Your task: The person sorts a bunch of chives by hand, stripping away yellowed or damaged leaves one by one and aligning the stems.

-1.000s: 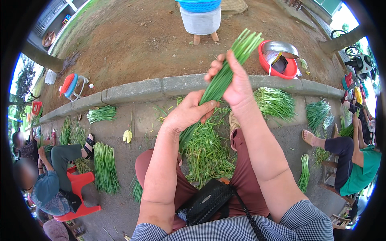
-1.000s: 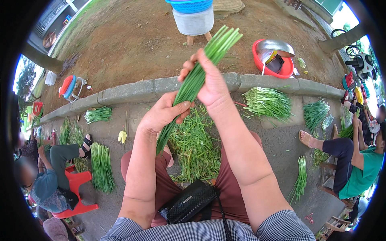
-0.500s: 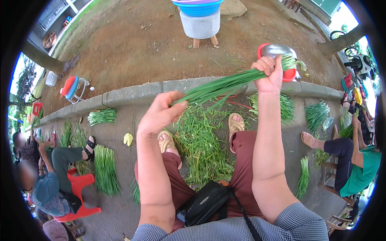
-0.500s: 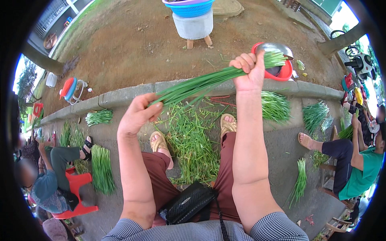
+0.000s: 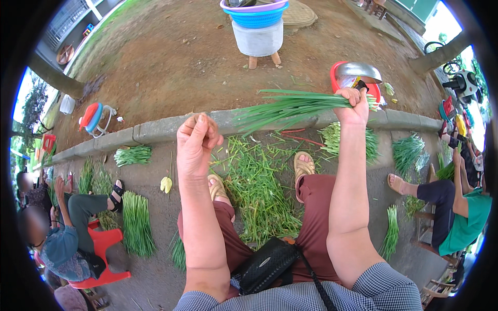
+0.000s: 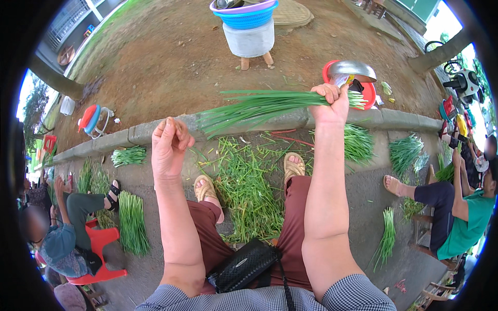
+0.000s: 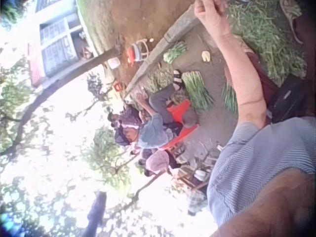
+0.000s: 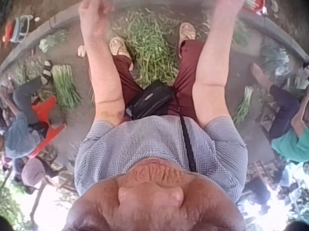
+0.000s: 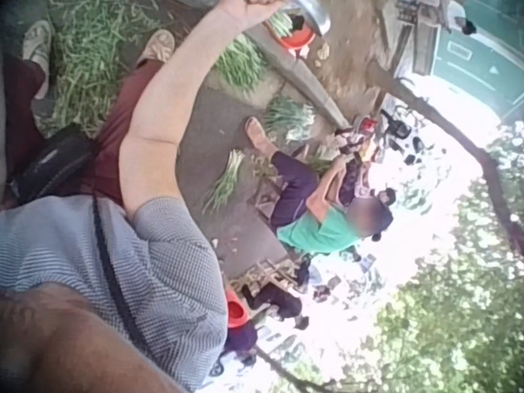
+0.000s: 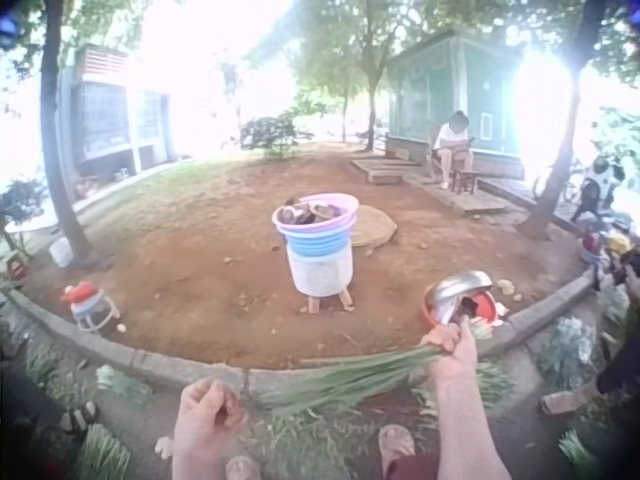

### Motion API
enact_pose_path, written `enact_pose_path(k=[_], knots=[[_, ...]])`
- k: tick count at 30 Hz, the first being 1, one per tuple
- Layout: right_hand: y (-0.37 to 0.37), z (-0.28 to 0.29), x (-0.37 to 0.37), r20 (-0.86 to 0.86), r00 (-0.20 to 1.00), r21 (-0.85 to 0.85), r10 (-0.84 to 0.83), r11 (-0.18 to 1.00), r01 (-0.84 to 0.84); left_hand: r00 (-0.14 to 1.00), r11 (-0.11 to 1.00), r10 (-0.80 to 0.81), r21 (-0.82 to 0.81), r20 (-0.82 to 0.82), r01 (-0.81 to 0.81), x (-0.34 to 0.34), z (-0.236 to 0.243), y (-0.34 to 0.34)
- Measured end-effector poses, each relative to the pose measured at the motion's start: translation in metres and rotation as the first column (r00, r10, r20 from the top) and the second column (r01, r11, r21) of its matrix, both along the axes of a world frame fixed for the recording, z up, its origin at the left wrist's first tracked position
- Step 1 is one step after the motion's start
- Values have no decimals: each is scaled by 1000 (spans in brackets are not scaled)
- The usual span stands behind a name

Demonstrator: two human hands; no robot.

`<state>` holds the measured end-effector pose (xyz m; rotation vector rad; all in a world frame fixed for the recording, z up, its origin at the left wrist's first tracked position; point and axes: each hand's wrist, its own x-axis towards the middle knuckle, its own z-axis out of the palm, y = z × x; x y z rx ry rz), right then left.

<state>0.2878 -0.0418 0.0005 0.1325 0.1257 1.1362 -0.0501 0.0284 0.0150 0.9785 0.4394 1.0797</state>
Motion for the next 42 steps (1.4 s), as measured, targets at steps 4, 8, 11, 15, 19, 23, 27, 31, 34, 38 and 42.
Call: enact_pose_path(k=[4,8,11,15,19,23,27,31,34,38,42], knots=[[1,0,2,17,1000,-75,-19,997,21,998,998,63,2,7,-63,12,5,-6],[-1,2,1,47,999,-125,-27,992,33,995,996,40,78,-97,-32,10,2,-4],[0,3,0,91,996,-114,-8,993,19,984,995,-19,94,-178,37,10,3,-5],[1,1,-1,104,992,-53,67,997,-62,950,994,-57,72,-308,83,12,1,-7],[2,1,-3,134,989,-83,57,996,-46,903,988,-92,74,-419,135,12,2,-7],[4,1,-5,155,985,-82,70,995,-58,909,996,-75,21,-409,91,11,4,-9],[4,-1,-4,161,983,-78,83,994,-71,892,985,-140,31,-430,169,4,3,-6],[5,-1,-6,168,982,-86,87,994,-73,852,974,-185,21,-489,224,3,1,-5],[6,-2,-6,164,981,-88,101,992,-87,837,977,-183,3,-516,215,4,4,-9],[7,-2,-8,166,981,-117,104,989,-85,877,992,-103,20,-470,128,5,0,-8],[8,-1,-12,118,991,-192,69,980,-45,934,999,52,19,-355,-48,17,-1,-11]])
